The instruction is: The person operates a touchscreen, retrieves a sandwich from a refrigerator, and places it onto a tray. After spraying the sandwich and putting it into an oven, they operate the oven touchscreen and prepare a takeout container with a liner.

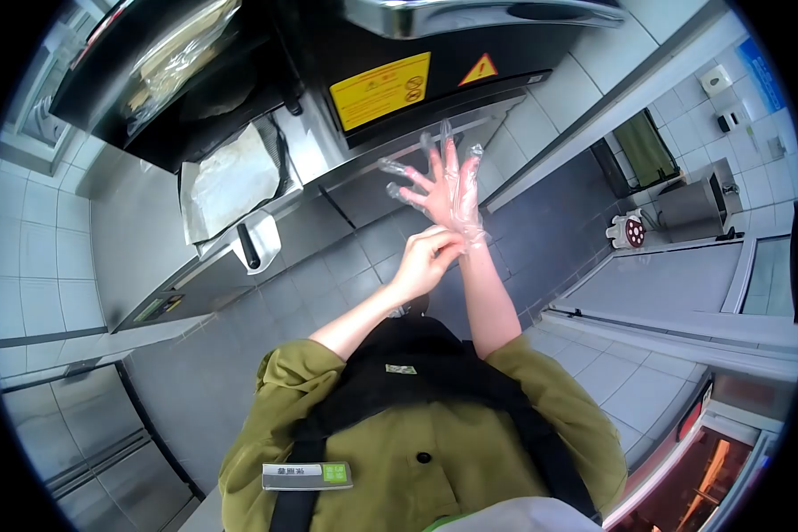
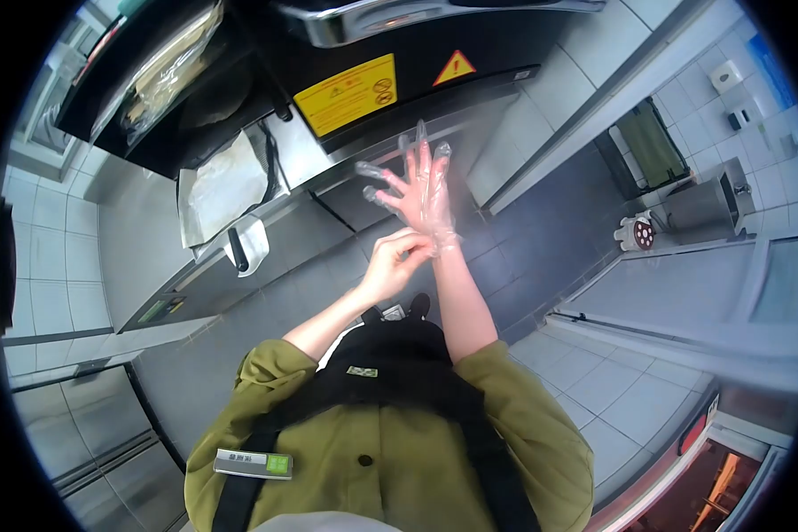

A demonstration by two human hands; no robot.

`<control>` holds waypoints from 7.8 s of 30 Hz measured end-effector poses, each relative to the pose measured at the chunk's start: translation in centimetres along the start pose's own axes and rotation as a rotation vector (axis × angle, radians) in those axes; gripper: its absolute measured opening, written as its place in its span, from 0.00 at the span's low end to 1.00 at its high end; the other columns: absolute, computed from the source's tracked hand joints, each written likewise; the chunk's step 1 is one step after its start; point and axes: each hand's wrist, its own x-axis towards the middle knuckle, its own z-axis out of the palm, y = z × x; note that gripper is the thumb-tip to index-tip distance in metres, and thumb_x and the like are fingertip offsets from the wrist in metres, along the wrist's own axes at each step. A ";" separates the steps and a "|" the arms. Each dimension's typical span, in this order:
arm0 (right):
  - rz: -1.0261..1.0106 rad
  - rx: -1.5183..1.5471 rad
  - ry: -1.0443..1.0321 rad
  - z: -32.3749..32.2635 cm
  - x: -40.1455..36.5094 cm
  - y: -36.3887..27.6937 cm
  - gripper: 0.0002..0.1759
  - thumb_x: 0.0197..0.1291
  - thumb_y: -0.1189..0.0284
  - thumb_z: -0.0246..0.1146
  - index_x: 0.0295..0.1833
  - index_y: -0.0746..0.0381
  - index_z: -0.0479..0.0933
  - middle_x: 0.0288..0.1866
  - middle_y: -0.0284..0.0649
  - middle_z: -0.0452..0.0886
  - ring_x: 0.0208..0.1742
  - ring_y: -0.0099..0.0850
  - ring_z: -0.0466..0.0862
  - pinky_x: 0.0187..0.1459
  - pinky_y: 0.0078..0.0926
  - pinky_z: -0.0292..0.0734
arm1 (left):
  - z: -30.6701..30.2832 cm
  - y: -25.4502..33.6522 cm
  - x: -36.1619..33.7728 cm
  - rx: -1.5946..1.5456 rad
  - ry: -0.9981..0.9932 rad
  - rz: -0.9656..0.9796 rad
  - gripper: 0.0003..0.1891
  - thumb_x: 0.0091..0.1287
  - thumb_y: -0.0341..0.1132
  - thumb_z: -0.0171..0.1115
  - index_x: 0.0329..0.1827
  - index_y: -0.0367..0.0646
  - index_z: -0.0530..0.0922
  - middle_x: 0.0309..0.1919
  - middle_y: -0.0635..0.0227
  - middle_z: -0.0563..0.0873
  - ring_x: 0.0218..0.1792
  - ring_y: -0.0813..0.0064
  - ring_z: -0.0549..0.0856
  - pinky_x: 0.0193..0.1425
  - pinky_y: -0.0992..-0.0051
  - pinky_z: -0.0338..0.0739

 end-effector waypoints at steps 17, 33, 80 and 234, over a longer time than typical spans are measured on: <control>0.311 0.034 0.564 -12.9 16.4 20.8 0.04 0.39 0.80 0.50 0.25 0.61 0.66 0.19 0.33 0.68 0.19 0.29 0.69 0.22 0.23 0.70 | -15.5 -15.0 -19.8 -0.233 0.919 -0.855 0.11 0.60 0.22 0.54 0.45 0.38 0.76 0.37 0.69 0.80 0.38 0.80 0.77 0.47 0.81 0.70; 1.223 -2.742 -0.366 -20.2 -0.9 -9.8 0.18 0.55 0.53 0.54 0.42 0.51 0.80 0.39 0.46 0.81 0.45 0.40 0.79 0.47 0.36 0.73 | -10.3 -29.5 -5.2 0.177 0.806 -0.481 0.11 0.57 0.26 0.52 0.41 0.44 0.78 0.34 0.59 0.83 0.36 0.57 0.82 0.41 0.63 0.76; 0.529 -1.914 -0.617 -31.0 42.4 3.1 0.39 0.43 0.62 0.71 0.60 0.68 0.67 0.59 0.45 0.70 0.64 0.32 0.63 0.66 0.26 0.52 | -15.4 -43.6 20.7 1.238 0.994 0.720 0.05 0.56 0.31 0.59 0.34 0.41 0.78 0.25 0.57 0.80 0.27 0.54 0.80 0.30 0.62 0.76; -0.340 -1.229 0.585 23.8 13.7 36.6 0.26 0.38 0.57 0.67 0.36 0.69 0.76 0.30 0.44 0.80 0.32 0.32 0.80 0.37 0.27 0.75 | -44.7 -12.6 -11.0 -0.711 -0.339 -0.508 0.35 0.51 0.25 0.63 0.62 0.37 0.57 0.49 0.62 0.70 0.46 0.73 0.74 0.45 0.76 0.73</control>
